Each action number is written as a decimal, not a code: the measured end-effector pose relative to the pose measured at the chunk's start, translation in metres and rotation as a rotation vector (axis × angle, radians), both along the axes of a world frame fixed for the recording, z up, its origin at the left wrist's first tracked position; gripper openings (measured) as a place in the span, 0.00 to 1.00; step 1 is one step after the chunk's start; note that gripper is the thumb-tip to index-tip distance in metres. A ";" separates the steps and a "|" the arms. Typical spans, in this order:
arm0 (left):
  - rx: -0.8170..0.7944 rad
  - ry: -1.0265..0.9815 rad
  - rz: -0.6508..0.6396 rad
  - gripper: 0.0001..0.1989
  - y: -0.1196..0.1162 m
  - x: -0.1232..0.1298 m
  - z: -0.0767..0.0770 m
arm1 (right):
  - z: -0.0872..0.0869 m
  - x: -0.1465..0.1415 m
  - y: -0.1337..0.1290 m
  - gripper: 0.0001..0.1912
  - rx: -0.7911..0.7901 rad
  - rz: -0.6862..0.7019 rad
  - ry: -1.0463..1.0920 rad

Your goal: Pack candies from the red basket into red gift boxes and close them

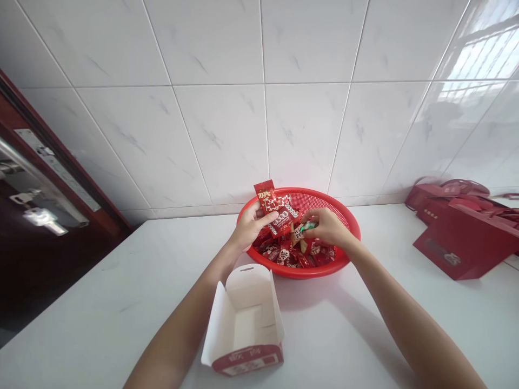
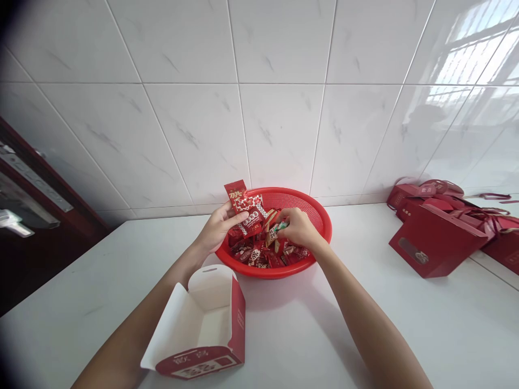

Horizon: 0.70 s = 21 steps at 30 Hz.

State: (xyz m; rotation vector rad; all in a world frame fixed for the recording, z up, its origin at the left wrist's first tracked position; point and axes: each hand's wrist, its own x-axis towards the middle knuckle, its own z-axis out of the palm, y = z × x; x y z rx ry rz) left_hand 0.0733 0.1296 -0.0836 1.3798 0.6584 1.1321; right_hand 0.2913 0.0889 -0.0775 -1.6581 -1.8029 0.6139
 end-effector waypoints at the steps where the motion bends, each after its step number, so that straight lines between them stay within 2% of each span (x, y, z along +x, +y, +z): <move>1: 0.001 0.001 0.003 0.27 0.000 0.000 0.000 | 0.000 0.001 0.000 0.09 0.010 -0.010 0.042; 8: -0.002 -0.016 0.036 0.26 0.000 0.001 0.000 | 0.005 0.002 -0.005 0.13 0.090 -0.076 0.465; 21: -0.018 -0.016 0.024 0.26 -0.001 0.001 0.001 | 0.006 -0.001 -0.004 0.13 0.147 -0.077 0.471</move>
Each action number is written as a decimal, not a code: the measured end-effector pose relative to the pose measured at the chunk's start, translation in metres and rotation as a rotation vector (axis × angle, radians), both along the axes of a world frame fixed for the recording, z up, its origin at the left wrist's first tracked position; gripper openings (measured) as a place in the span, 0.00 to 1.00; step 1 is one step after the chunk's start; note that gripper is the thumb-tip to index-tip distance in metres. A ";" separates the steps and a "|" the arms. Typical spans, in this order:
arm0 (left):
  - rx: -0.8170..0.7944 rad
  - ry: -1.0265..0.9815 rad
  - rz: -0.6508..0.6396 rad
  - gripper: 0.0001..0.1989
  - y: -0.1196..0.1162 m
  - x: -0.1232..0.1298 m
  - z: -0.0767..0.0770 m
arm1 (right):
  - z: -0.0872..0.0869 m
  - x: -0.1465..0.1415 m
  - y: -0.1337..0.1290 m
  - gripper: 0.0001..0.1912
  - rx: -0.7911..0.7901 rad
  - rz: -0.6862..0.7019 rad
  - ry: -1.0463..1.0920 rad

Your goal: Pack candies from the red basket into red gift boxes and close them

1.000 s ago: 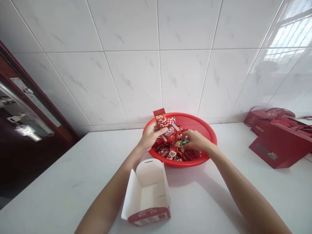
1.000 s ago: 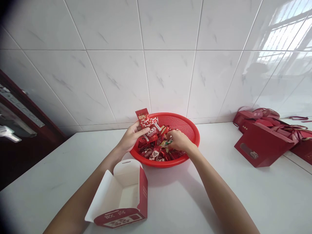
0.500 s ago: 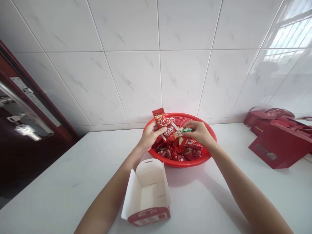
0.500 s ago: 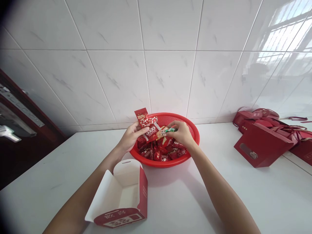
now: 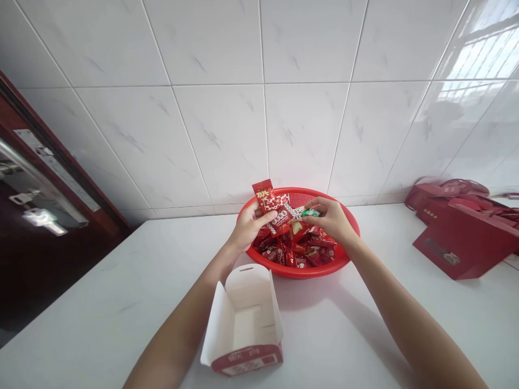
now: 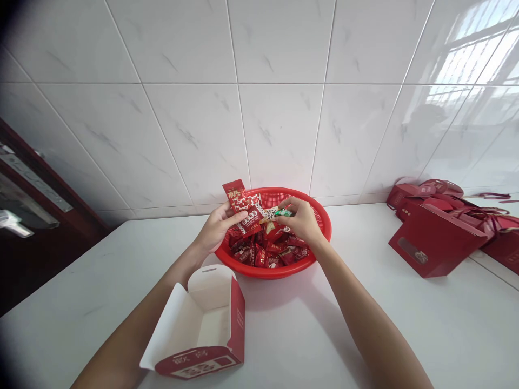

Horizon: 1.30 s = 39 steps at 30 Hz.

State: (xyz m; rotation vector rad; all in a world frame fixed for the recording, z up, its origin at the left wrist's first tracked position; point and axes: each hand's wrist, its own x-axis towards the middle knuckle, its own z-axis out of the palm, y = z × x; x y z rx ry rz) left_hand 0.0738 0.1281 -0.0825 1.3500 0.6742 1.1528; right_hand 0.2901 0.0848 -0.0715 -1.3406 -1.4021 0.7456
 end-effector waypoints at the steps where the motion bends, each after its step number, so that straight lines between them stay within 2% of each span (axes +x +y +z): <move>1: -0.001 0.000 0.001 0.26 0.000 0.000 0.000 | -0.001 0.000 0.001 0.14 0.011 -0.002 -0.009; 4: 0.004 0.003 0.009 0.26 0.000 0.000 0.000 | -0.003 0.000 0.002 0.13 0.038 -0.031 -0.054; 12: 0.011 0.009 0.012 0.26 0.002 -0.001 -0.001 | -0.007 0.000 0.006 0.08 0.078 -0.215 -0.265; 18: 0.020 0.009 0.011 0.25 0.001 0.000 0.000 | -0.007 0.001 0.006 0.08 0.081 -0.207 -0.325; 22: 0.013 0.003 0.013 0.25 0.000 0.000 0.001 | -0.010 0.003 0.007 0.11 0.041 -0.206 -0.521; 26: 0.020 0.008 0.002 0.25 0.000 -0.001 0.000 | -0.009 0.000 0.006 0.10 0.057 -0.100 -0.621; 28: 0.016 0.008 -0.004 0.25 -0.001 -0.001 0.000 | -0.007 -0.004 0.003 0.10 0.040 0.043 -0.654; 31: 0.003 -0.001 -0.007 0.25 -0.002 0.000 0.001 | -0.006 -0.010 -0.001 0.10 -0.076 0.329 -0.792; 33: 0.000 -0.006 -0.008 0.25 -0.002 0.000 0.002 | -0.007 -0.011 -0.003 0.11 -0.154 0.436 -0.877; 39: -0.007 -0.024 -0.019 0.26 -0.003 0.001 0.003 | -0.010 -0.008 -0.003 0.14 -0.216 0.438 -0.923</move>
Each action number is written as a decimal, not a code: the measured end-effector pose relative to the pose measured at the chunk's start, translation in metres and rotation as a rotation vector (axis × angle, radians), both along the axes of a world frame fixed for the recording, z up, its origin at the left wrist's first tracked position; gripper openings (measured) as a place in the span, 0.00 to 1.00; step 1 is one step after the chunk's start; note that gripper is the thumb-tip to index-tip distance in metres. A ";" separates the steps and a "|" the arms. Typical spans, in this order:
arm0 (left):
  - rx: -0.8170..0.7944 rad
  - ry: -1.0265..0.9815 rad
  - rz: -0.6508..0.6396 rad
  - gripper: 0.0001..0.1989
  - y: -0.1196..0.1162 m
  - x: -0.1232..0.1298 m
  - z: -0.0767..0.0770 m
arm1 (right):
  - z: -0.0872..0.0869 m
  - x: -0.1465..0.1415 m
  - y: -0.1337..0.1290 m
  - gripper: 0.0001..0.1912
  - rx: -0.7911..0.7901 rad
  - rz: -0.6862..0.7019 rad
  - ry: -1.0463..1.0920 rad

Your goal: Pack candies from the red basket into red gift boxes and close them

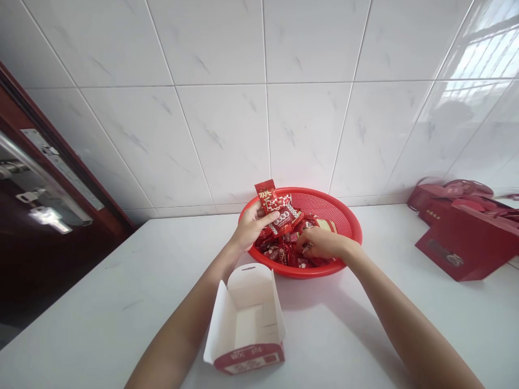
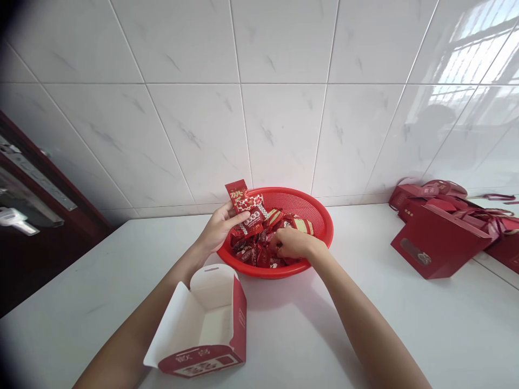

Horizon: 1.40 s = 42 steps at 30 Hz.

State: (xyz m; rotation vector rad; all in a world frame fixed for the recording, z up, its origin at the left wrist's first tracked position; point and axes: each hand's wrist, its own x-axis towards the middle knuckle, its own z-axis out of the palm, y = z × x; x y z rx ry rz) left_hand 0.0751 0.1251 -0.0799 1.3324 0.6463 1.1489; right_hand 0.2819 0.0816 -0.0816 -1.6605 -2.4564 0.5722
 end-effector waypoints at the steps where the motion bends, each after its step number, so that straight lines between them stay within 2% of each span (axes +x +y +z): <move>1: -0.003 -0.004 -0.001 0.26 0.000 0.000 0.000 | 0.000 0.000 0.000 0.15 -0.001 -0.003 -0.001; 13: 0.023 0.009 -0.004 0.27 0.003 -0.001 -0.003 | 0.005 -0.001 -0.004 0.13 -0.061 0.008 0.013; 17: 0.018 0.014 0.007 0.27 0.003 -0.001 -0.002 | 0.005 -0.003 -0.003 0.08 0.005 -0.043 0.039; 19: 0.020 0.014 0.013 0.27 0.002 -0.001 -0.002 | 0.006 -0.002 -0.002 0.09 0.042 -0.059 0.067; 21: 0.022 0.016 0.017 0.27 0.002 -0.001 -0.002 | 0.007 0.000 0.001 0.11 0.084 -0.062 0.175; 24: 0.020 0.018 0.018 0.26 0.003 -0.002 -0.003 | 0.009 0.005 0.004 0.05 0.120 -0.084 0.482; 29: 0.011 0.006 0.016 0.26 0.005 -0.003 -0.006 | 0.016 0.005 0.001 0.11 0.122 -0.188 0.955; 34: 0.016 -0.035 -0.009 0.27 0.004 -0.002 -0.005 | 0.023 0.000 -0.001 0.12 -0.093 -0.398 1.403; 38: 0.045 -0.019 -0.040 0.26 -0.002 -0.001 0.002 | 0.028 -0.011 -0.006 0.08 -0.245 -0.478 1.494; 42: 0.075 0.035 -0.064 0.23 -0.009 0.000 0.008 | 0.027 -0.025 -0.015 0.16 -0.299 -0.430 1.514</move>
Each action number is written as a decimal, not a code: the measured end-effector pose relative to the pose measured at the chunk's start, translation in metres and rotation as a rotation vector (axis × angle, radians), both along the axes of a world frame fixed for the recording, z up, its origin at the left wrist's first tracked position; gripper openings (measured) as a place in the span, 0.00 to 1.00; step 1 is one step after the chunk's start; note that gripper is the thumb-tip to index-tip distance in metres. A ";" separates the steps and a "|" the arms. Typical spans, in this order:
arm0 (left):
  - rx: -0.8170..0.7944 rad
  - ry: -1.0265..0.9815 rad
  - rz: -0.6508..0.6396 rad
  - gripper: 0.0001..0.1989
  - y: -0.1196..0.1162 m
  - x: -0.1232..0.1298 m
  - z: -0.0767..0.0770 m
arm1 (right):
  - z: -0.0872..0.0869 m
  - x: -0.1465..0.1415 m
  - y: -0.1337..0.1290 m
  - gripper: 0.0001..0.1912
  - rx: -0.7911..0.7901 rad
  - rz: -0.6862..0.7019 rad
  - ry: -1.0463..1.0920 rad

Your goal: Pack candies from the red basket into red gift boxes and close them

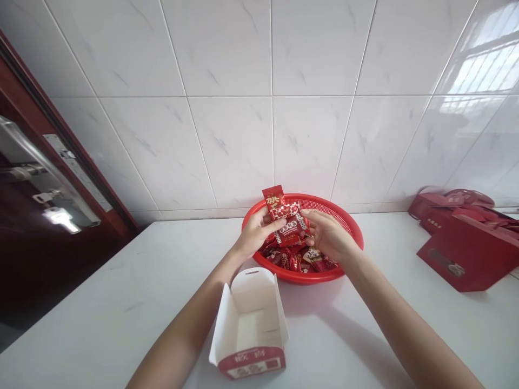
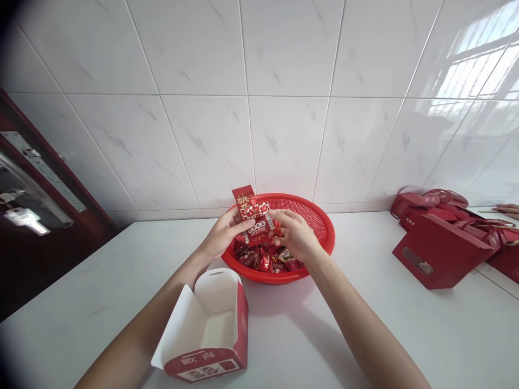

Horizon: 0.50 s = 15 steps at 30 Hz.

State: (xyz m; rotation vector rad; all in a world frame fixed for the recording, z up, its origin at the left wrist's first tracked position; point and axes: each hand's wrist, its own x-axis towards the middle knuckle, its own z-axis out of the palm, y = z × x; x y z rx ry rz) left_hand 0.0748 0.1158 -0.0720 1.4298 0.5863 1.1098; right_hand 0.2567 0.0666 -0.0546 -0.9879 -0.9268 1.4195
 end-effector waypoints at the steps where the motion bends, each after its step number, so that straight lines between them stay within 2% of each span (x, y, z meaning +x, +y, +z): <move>1: 0.013 0.012 -0.003 0.22 -0.002 0.000 0.001 | -0.001 -0.003 -0.002 0.19 0.023 0.002 -0.007; 4: 0.042 0.035 -0.011 0.22 -0.005 -0.001 0.004 | -0.007 -0.011 -0.006 0.26 0.130 -0.028 -0.052; 7: 0.041 0.055 -0.032 0.23 -0.008 -0.003 0.008 | -0.011 -0.015 -0.007 0.26 0.207 -0.052 -0.059; 11: 0.031 0.099 -0.064 0.23 -0.010 -0.009 0.014 | -0.010 -0.015 -0.007 0.25 0.216 -0.086 -0.017; 15: 0.020 0.112 -0.008 0.22 -0.011 -0.018 0.020 | -0.002 -0.010 -0.007 0.24 0.202 -0.127 0.010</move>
